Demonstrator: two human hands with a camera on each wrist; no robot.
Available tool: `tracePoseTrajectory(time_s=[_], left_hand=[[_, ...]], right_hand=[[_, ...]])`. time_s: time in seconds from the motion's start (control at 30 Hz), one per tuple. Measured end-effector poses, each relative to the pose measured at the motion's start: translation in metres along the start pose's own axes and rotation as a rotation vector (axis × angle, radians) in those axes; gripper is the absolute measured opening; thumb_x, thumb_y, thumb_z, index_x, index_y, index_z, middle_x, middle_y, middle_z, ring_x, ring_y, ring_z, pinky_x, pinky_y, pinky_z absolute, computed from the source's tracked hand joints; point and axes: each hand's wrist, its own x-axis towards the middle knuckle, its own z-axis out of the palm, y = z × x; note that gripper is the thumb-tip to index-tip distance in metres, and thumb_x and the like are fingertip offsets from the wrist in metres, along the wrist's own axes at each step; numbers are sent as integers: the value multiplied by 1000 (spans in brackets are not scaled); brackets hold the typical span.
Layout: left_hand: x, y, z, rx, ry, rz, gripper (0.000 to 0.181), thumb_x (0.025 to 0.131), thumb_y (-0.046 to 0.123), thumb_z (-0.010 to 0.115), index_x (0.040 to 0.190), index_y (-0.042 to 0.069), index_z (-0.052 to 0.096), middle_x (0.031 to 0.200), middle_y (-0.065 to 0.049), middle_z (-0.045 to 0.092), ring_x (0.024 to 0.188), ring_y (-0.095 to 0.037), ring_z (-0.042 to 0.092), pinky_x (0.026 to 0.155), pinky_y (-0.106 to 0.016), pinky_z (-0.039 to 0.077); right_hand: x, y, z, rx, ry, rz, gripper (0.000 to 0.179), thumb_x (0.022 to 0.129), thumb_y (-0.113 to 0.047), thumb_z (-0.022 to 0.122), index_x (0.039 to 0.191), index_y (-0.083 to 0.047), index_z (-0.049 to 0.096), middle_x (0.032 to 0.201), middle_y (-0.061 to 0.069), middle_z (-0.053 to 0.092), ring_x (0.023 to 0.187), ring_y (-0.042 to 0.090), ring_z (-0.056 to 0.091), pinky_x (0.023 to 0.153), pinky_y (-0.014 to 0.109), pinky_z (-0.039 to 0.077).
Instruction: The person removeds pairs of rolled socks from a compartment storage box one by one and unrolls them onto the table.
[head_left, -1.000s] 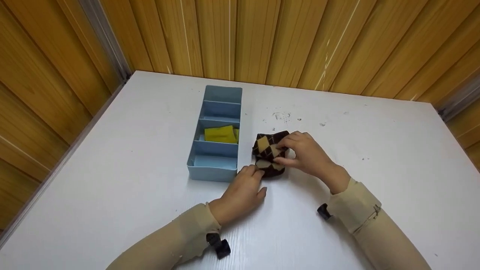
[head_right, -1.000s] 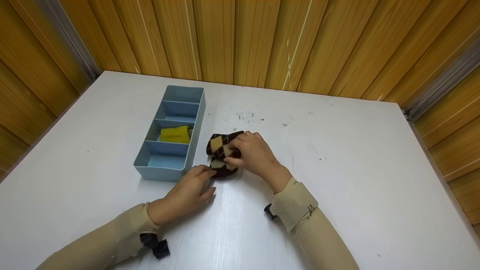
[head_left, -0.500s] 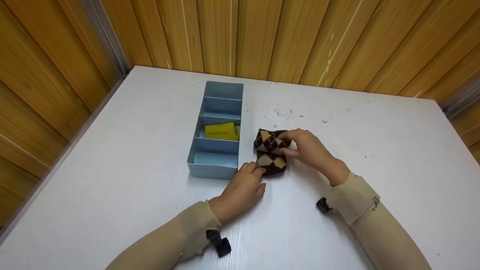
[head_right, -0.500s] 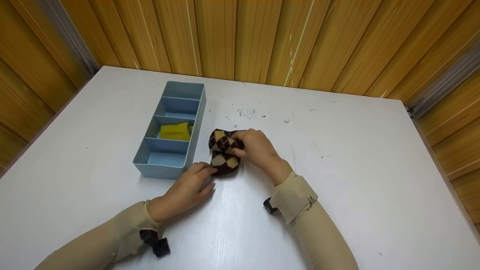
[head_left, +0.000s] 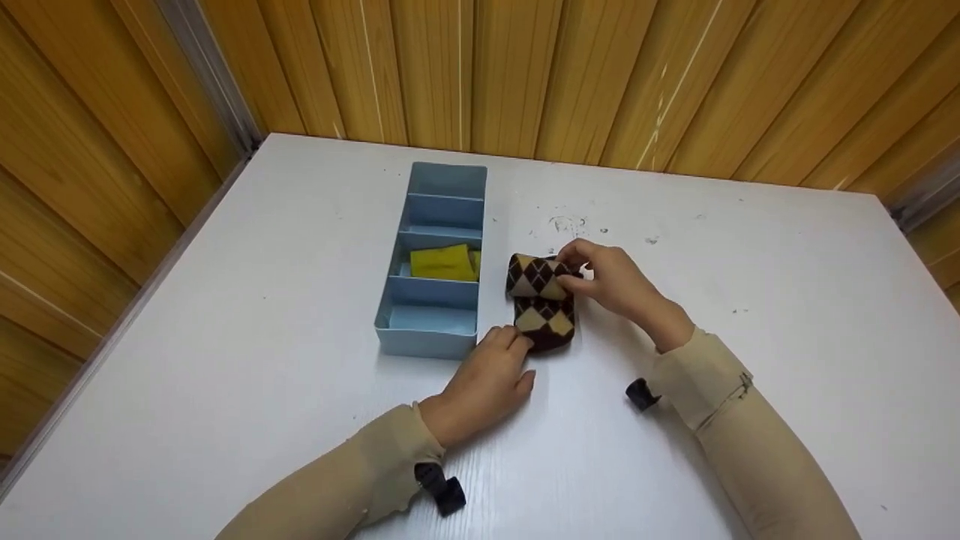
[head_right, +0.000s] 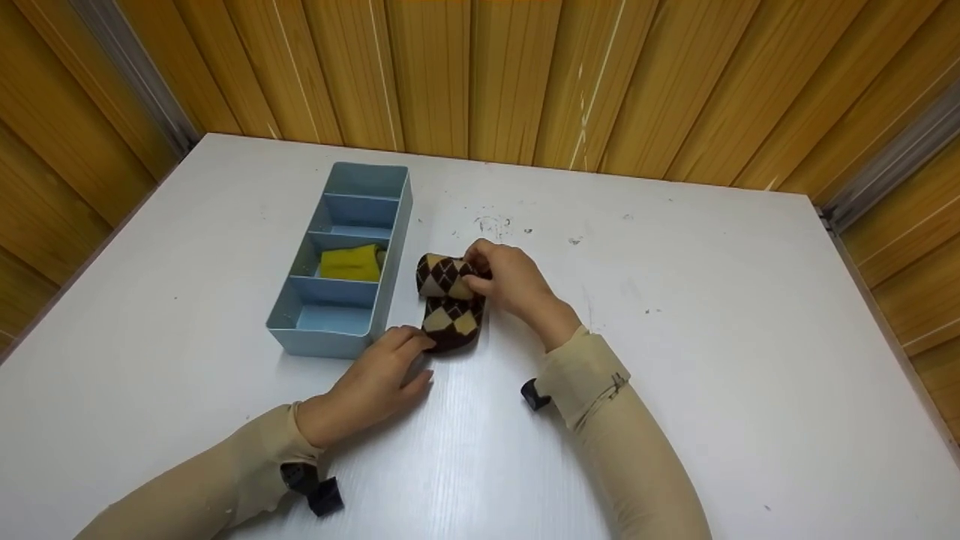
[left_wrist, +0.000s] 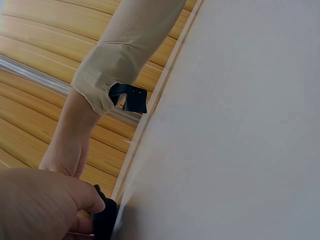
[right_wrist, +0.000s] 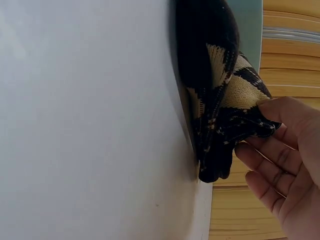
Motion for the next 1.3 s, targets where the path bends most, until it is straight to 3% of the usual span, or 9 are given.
tracePoseTrajectory(time_s=[0.23, 0.47, 0.73, 0.9, 1.07, 1.3], left_hand=[[0, 1, 0, 12, -19, 12, 29, 88, 20, 65, 109, 1, 63, 108, -10, 60, 101, -23, 55, 92, -32, 49], [1, 0, -1, 34, -6, 28, 28, 87, 21, 65, 107, 2, 64, 104, -9, 59, 97, -22, 55, 89, -31, 49], [-2, -1, 0, 25, -30, 9, 30, 87, 22, 65, 109, 1, 63, 107, -10, 59, 100, -23, 55, 92, -32, 48], [-2, -2, -1, 25, -28, 14, 30, 87, 22, 65, 109, 1, 64, 107, -10, 59, 100, -23, 55, 92, -32, 48], [-2, -3, 0, 37, -5, 36, 29, 87, 21, 66, 108, 1, 64, 106, -10, 59, 99, -23, 56, 91, -31, 49], [-2, -3, 1, 34, -20, 39, 29, 88, 21, 65, 109, 2, 64, 107, -9, 59, 99, -22, 55, 91, -31, 48]], right_hand=[[6, 3, -2, 26, 28, 49, 26, 90, -17, 65, 113, -3, 61, 106, 16, 69, 102, 30, 63, 92, 46, 48], [20, 9, -2, 79, 47, 135, 27, 93, -19, 63, 116, -5, 61, 110, 16, 68, 99, 29, 63, 82, 37, 48], [37, 18, 2, 148, 50, 215, 29, 95, -20, 59, 120, -4, 59, 116, 17, 65, 108, 29, 61, 84, 36, 50], [47, 23, 3, 189, 72, 249, 29, 97, -21, 57, 121, -5, 60, 108, 15, 65, 83, 16, 58, 70, 24, 46], [55, 27, 2, 201, 91, 251, 29, 97, -20, 57, 120, -4, 61, 106, 16, 65, 77, 11, 50, 66, 19, 41], [56, 33, 3, 297, 112, 275, 28, 96, -18, 59, 117, 0, 61, 83, -4, 58, 66, 6, 47, 58, 17, 40]])
